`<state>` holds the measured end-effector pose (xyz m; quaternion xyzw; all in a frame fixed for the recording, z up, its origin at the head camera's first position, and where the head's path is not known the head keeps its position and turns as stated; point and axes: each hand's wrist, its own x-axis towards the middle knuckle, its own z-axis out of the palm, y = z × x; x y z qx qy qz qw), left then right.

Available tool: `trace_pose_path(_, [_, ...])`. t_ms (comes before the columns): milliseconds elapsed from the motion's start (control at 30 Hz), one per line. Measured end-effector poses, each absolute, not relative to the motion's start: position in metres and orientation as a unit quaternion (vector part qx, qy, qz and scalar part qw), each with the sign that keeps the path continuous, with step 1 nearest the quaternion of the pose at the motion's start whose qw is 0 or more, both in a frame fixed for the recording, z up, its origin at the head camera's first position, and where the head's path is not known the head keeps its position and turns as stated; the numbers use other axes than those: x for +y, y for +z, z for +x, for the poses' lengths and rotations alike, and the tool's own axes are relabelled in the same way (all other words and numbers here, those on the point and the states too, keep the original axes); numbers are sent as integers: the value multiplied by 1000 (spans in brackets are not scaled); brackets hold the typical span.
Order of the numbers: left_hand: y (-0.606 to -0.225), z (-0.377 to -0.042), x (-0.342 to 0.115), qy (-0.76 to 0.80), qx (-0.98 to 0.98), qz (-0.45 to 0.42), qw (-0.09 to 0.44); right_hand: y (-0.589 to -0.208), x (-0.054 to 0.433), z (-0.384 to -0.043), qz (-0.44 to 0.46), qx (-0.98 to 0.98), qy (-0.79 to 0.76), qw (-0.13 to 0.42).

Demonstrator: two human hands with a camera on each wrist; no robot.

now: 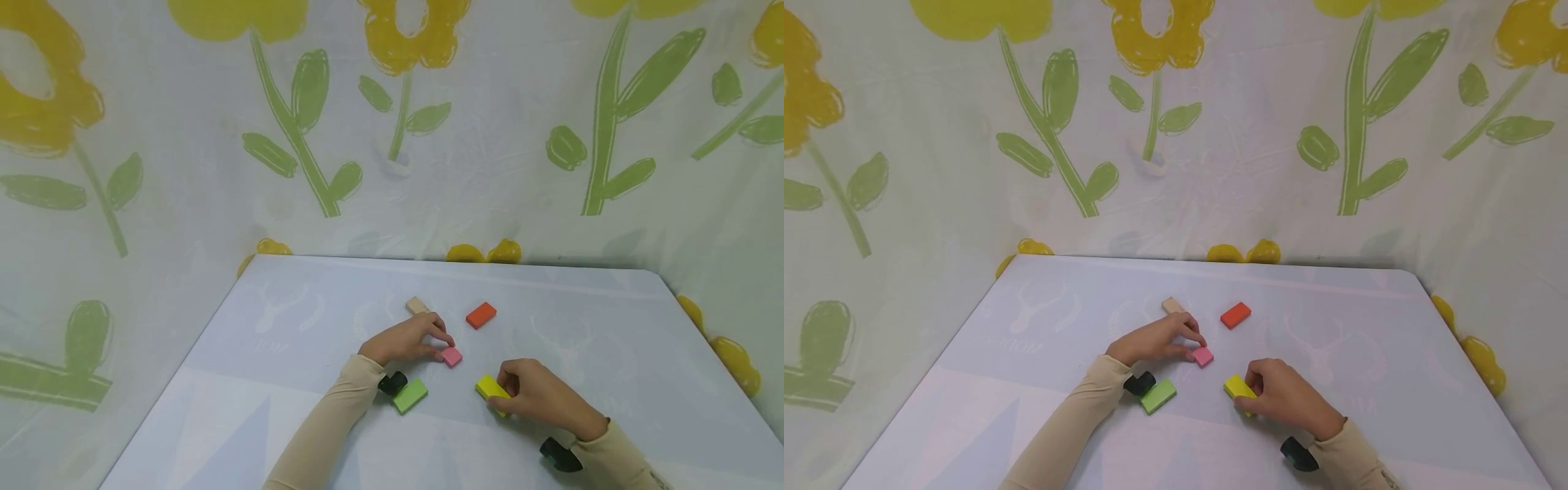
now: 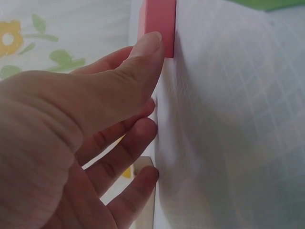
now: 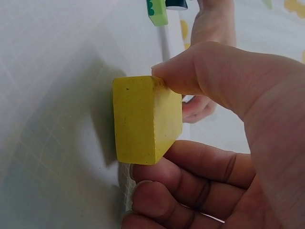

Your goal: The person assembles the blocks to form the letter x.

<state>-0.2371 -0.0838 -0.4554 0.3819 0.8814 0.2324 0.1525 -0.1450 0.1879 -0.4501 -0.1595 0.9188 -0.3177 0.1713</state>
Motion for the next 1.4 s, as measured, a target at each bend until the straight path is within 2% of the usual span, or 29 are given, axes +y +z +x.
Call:
trace_pose_path(400, [-455,-236,-83,235,878,390,150,-452,188,-149,-194,914,-321,152])
trace_pose_path(1400, [-455,-238,-84,230,880,389,150,-452,172,-159,-181,919,-315,155])
